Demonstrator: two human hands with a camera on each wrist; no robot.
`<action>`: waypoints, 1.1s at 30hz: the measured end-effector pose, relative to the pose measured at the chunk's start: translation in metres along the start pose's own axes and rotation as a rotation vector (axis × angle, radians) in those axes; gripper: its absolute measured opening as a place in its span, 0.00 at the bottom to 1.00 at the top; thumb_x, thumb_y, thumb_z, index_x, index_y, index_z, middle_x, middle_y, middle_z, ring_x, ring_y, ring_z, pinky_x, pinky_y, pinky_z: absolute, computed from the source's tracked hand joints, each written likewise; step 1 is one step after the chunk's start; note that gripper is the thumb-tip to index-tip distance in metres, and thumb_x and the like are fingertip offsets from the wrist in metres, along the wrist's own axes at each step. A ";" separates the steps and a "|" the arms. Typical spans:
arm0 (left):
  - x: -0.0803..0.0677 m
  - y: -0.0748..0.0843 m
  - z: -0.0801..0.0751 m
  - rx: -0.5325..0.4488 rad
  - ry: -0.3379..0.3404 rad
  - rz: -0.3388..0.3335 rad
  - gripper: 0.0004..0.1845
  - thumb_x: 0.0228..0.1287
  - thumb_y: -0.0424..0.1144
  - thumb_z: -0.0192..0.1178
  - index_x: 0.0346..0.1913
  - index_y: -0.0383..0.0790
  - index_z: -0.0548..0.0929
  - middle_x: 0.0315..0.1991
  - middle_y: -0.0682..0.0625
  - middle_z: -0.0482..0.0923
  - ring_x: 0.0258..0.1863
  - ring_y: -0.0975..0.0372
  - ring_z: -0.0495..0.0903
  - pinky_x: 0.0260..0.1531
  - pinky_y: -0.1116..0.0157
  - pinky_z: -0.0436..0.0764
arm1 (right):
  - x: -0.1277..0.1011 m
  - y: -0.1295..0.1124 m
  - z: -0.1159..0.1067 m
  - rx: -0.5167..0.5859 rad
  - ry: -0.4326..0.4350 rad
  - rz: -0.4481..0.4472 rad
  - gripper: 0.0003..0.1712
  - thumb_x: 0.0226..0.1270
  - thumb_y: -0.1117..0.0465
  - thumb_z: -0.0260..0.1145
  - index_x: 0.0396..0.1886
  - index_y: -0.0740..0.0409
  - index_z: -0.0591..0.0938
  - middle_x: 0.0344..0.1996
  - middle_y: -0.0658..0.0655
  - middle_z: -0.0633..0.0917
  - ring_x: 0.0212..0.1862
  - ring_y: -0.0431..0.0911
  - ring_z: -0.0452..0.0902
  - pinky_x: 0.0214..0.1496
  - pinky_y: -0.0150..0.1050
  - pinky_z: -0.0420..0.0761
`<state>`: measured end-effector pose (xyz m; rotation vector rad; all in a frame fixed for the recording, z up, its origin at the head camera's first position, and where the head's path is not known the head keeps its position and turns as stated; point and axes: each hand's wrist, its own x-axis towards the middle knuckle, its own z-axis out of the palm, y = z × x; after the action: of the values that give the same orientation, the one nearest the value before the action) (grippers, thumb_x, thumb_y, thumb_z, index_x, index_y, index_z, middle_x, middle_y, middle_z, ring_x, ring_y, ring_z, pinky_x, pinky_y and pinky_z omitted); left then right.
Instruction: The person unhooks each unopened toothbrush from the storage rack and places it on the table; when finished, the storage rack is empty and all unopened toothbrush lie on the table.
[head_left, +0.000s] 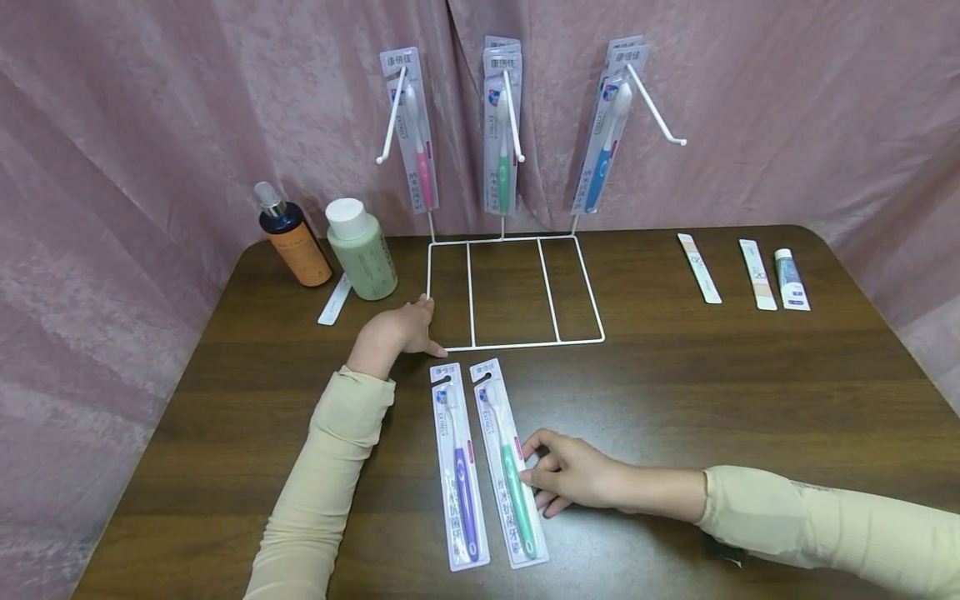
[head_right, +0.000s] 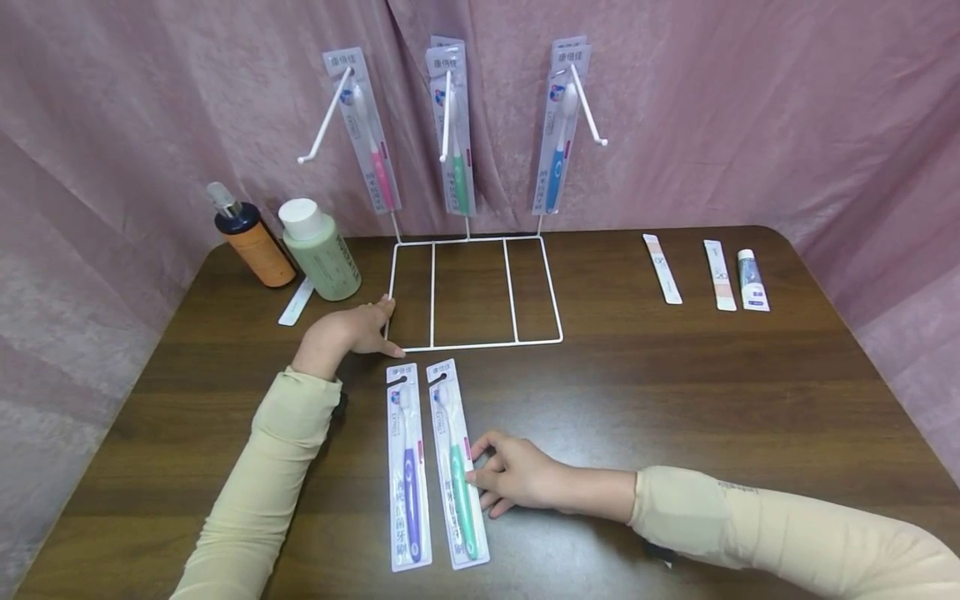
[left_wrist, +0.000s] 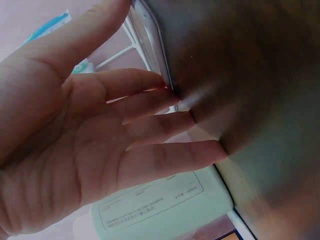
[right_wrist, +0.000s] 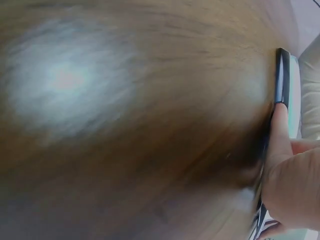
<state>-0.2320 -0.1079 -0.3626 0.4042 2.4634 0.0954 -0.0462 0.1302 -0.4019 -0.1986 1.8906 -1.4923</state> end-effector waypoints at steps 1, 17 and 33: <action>0.000 0.000 0.000 0.003 -0.001 0.000 0.51 0.63 0.52 0.58 0.72 0.28 0.39 0.73 0.37 0.33 0.72 0.43 0.40 0.69 0.49 0.48 | 0.001 -0.001 0.002 -0.001 0.001 0.006 0.15 0.65 0.64 0.61 0.47 0.67 0.69 0.25 0.56 0.83 0.26 0.45 0.80 0.29 0.42 0.83; 0.000 0.001 0.000 0.001 0.004 -0.001 0.51 0.62 0.51 0.59 0.72 0.28 0.39 0.73 0.36 0.34 0.72 0.43 0.40 0.69 0.50 0.48 | 0.015 -0.012 0.014 -0.083 -0.041 0.025 0.13 0.65 0.61 0.61 0.44 0.63 0.70 0.19 0.58 0.84 0.23 0.50 0.83 0.21 0.38 0.80; 0.000 0.001 0.000 0.004 -0.004 -0.003 0.51 0.62 0.52 0.59 0.72 0.28 0.38 0.74 0.37 0.33 0.72 0.44 0.39 0.69 0.50 0.49 | 0.019 -0.015 0.006 -0.215 -0.003 0.002 0.12 0.63 0.59 0.64 0.37 0.60 0.72 0.15 0.54 0.80 0.15 0.44 0.79 0.15 0.36 0.77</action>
<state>-0.2320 -0.1074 -0.3625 0.4022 2.4610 0.0879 -0.0606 0.1106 -0.3968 -0.2975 2.0474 -1.2850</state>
